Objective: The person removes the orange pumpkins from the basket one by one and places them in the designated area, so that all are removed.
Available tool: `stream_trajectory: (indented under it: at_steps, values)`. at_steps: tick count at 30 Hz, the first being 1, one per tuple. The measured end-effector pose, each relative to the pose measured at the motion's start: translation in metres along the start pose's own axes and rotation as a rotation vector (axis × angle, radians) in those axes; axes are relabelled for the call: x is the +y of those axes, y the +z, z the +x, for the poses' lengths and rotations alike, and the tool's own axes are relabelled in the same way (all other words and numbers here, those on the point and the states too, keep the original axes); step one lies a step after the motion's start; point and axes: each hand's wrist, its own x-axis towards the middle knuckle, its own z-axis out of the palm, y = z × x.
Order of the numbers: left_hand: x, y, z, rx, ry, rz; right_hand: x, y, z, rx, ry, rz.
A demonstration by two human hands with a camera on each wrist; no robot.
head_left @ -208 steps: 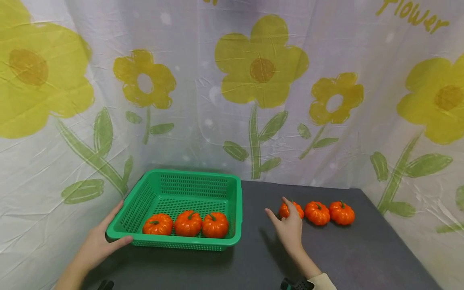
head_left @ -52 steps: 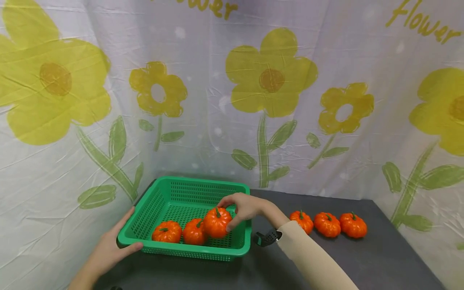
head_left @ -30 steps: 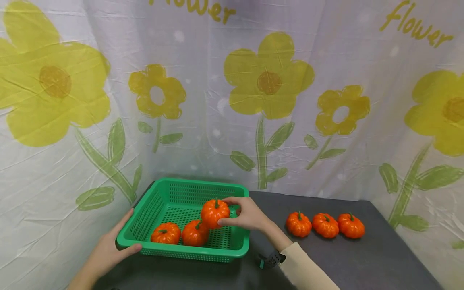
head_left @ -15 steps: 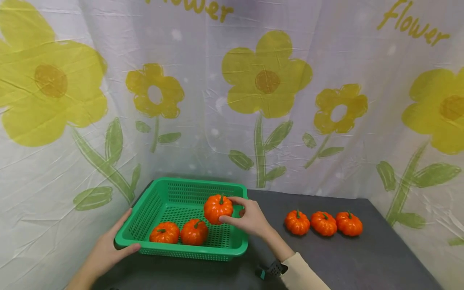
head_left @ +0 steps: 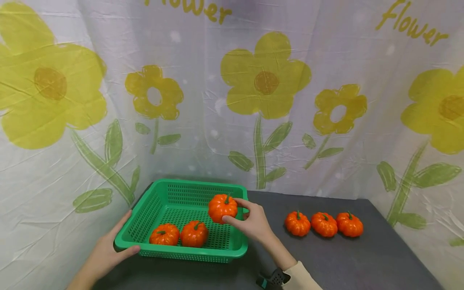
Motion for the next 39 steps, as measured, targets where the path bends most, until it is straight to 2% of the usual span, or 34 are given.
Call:
stream_trajectory:
  at_steps: [6, 11, 19, 28, 33, 39]
  values:
    - [-0.001, 0.001, 0.000, -0.009, -0.011, -0.013, 0.005, -0.006, -0.006, 0.038, 0.035, 0.045]
    - [-0.002, 0.002, 0.000, 0.007, 0.002, -0.020, 0.012, -0.014, -0.010, 0.077, 0.070, 0.033]
    - [-0.001, 0.002, -0.001, 0.006, -0.005, -0.022, 0.015, -0.038, -0.012, 0.139, 0.082, 0.021]
    - [0.000, 0.000, -0.002, 0.002, -0.013, -0.021, 0.032, -0.066, -0.022, 0.217, 0.140, -0.028]
    - [-0.001, 0.000, -0.002, -0.003, -0.016, -0.015, 0.043, -0.075, -0.028, 0.259, 0.188, -0.051]
    - [-0.001, -0.001, 0.000, -0.017, -0.020, 0.002, 0.057, -0.081, -0.037, 0.325, 0.242, -0.140]
